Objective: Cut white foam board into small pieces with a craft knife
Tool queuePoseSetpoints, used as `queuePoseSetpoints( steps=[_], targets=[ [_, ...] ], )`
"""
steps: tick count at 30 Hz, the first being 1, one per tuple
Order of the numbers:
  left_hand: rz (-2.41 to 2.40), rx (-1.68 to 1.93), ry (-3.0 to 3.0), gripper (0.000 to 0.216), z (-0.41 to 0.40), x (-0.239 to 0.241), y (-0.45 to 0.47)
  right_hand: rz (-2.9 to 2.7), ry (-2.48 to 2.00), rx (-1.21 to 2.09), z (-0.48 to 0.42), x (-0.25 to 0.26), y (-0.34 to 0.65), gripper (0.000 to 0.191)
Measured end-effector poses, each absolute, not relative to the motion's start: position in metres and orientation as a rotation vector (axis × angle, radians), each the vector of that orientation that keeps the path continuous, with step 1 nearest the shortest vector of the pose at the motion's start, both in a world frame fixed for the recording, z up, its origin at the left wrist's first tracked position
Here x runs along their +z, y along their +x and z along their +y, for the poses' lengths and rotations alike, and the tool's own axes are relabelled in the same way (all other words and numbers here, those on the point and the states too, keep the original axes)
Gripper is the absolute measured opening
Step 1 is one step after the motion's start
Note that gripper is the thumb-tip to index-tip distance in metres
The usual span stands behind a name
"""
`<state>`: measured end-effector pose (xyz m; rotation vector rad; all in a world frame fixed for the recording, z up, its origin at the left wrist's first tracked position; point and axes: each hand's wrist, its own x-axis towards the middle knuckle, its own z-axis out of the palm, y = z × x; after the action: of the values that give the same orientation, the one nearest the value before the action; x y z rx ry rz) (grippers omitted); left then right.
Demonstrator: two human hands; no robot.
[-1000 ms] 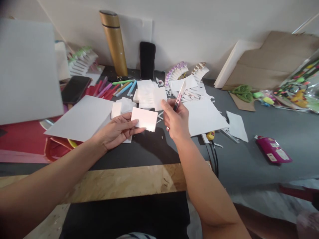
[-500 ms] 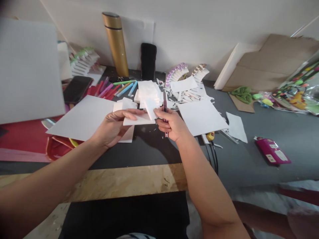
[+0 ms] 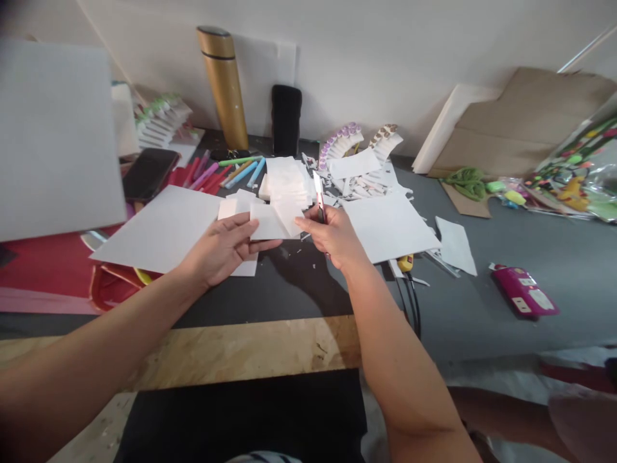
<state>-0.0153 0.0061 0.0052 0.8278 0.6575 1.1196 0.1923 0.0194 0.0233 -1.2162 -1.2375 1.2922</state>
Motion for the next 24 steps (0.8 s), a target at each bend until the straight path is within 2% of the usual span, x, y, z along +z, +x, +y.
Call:
queuePoseSetpoints(
  steps=[5,12,24],
  targets=[
    [0.717,1.075,0.875,0.017,0.004,0.0,-0.013,-1.368,-1.278,0.789,0.021,0.021,0.196,0.027],
    [0.589,1.119,0.804,0.03,0.005,0.001,-0.014,-1.314,-1.24,1.038,0.009,0.022,0.175,0.03],
    [0.509,1.01,0.878,0.027,0.007,-0.006,-0.013,-1.711,-1.404,0.983,0.005,0.019,0.173,0.04]
  ],
)
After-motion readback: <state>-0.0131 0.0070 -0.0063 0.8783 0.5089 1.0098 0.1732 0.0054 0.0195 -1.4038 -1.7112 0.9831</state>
